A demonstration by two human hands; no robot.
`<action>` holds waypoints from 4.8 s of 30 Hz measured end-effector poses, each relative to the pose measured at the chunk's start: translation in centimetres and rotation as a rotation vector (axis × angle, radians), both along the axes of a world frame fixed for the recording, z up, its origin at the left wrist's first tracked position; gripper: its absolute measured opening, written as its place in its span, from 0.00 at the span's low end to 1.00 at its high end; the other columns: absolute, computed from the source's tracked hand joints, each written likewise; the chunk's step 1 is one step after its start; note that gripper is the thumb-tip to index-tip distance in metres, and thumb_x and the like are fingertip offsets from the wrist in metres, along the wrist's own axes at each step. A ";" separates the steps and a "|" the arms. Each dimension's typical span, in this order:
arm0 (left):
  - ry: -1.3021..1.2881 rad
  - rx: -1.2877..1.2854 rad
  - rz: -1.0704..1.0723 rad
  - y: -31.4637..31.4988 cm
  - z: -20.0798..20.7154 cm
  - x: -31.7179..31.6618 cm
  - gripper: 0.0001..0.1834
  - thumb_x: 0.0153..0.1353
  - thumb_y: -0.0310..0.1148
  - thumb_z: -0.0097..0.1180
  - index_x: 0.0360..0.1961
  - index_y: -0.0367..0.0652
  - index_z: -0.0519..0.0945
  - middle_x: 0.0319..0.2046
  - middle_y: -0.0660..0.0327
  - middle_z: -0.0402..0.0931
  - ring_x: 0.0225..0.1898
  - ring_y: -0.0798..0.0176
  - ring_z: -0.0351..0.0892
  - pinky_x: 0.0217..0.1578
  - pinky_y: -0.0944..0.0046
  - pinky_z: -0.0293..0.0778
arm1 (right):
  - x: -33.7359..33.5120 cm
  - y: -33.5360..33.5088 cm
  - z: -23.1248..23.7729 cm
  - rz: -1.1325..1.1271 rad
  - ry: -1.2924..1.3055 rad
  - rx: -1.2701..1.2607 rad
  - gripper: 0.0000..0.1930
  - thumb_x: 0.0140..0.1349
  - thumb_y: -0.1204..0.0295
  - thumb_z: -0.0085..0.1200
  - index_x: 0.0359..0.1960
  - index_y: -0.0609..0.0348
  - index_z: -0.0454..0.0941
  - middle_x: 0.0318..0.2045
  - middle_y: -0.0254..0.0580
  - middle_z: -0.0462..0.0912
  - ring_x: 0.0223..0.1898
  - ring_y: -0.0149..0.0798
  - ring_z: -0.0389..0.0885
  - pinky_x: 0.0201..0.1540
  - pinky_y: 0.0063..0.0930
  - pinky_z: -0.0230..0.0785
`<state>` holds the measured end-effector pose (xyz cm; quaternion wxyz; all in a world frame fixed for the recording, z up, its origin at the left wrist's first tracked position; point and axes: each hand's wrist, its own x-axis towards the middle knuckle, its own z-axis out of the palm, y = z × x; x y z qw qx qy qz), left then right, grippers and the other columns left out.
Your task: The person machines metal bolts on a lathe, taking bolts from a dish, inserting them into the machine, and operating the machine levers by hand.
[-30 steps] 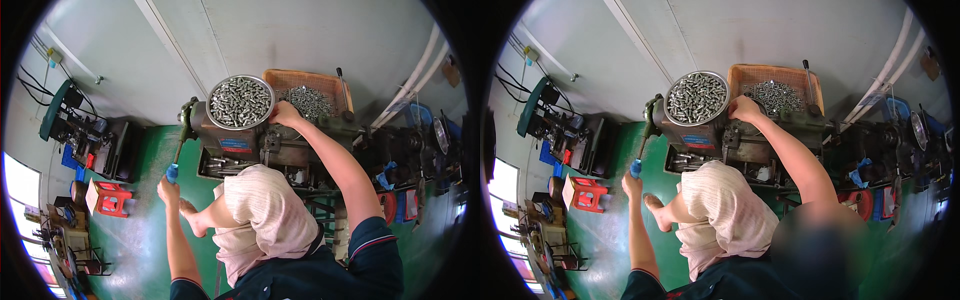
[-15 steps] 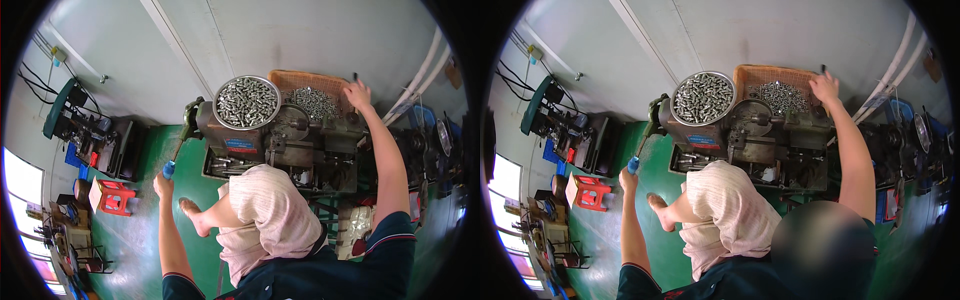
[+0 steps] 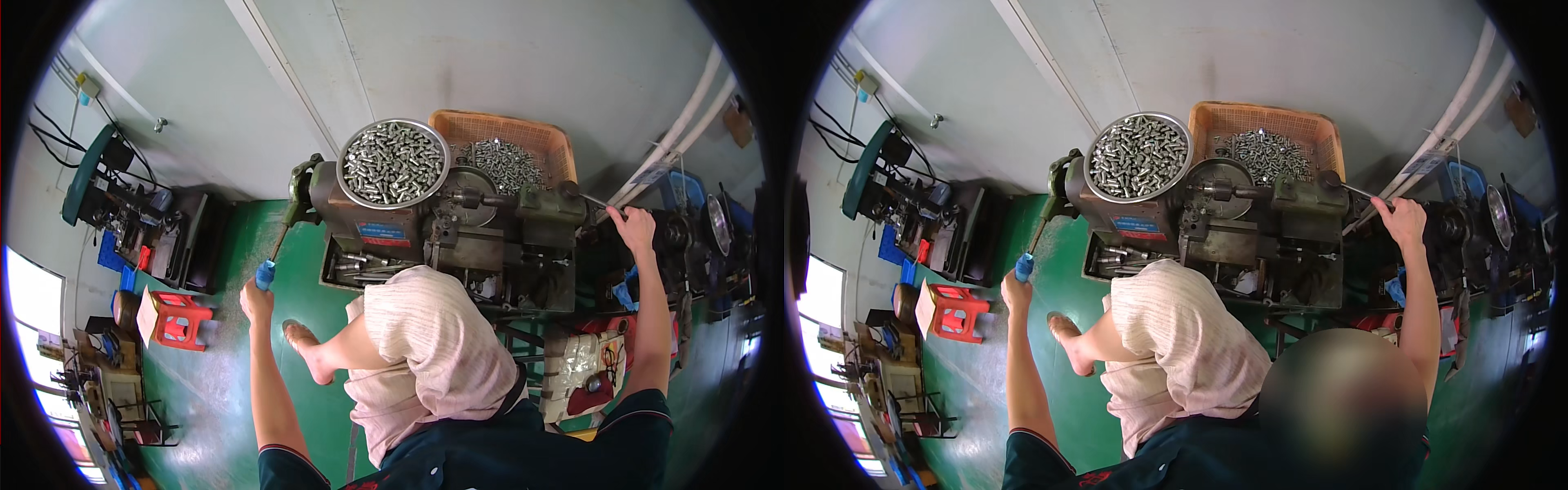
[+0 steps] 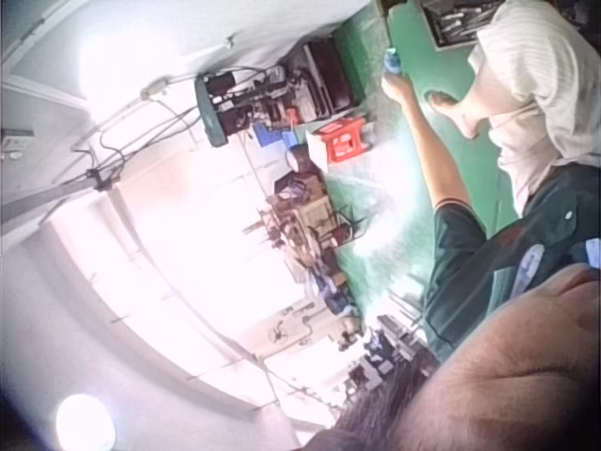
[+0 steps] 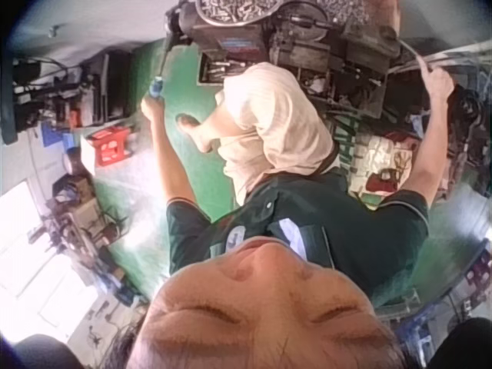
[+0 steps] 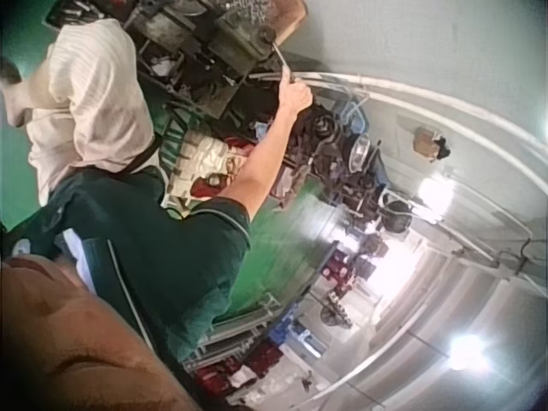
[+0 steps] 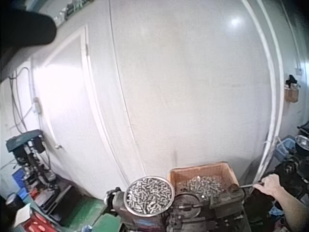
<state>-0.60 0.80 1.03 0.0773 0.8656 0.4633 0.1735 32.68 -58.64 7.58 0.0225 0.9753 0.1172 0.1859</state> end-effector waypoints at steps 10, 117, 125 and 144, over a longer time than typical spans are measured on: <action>-0.032 0.030 0.005 0.1 -0.4 0.1 0.12 0.37 0.23 0.46 0.27 0.43 0.76 0.23 0.46 0.72 0.30 0.44 0.72 0.32 0.53 0.67 | -0.5 0.3 -0.3 -0.047 0.001 -0.021 0.29 0.48 0.43 0.43 0.16 0.63 0.74 0.17 0.52 0.74 0.25 0.51 0.73 0.30 0.39 0.64; -0.129 -0.068 0.069 -8.3 0.3 1.8 0.08 0.39 0.24 0.46 0.25 0.39 0.73 0.23 0.46 0.72 0.29 0.42 0.71 0.30 0.51 0.67 | 1.8 29.2 -5.6 0.597 0.870 0.658 0.10 0.31 0.70 0.55 0.20 0.59 0.78 0.17 0.40 0.77 0.21 0.36 0.75 0.27 0.26 0.66; -0.087 -0.075 0.064 -8.0 0.5 2.1 0.09 0.40 0.24 0.46 0.26 0.40 0.74 0.23 0.45 0.72 0.30 0.42 0.71 0.31 0.52 0.66 | 3.3 30.0 -8.5 0.752 0.889 0.829 0.08 0.31 0.72 0.57 0.17 0.60 0.75 0.17 0.40 0.76 0.21 0.34 0.74 0.27 0.25 0.65; 0.031 -0.006 0.008 -0.2 -0.2 0.5 0.10 0.40 0.23 0.46 0.26 0.43 0.76 0.23 0.47 0.73 0.29 0.45 0.72 0.31 0.53 0.68 | 11.3 10.8 -0.8 0.071 0.227 0.039 0.20 0.52 0.51 0.42 0.34 0.54 0.75 0.50 0.32 0.65 0.58 0.38 0.51 0.55 0.44 0.44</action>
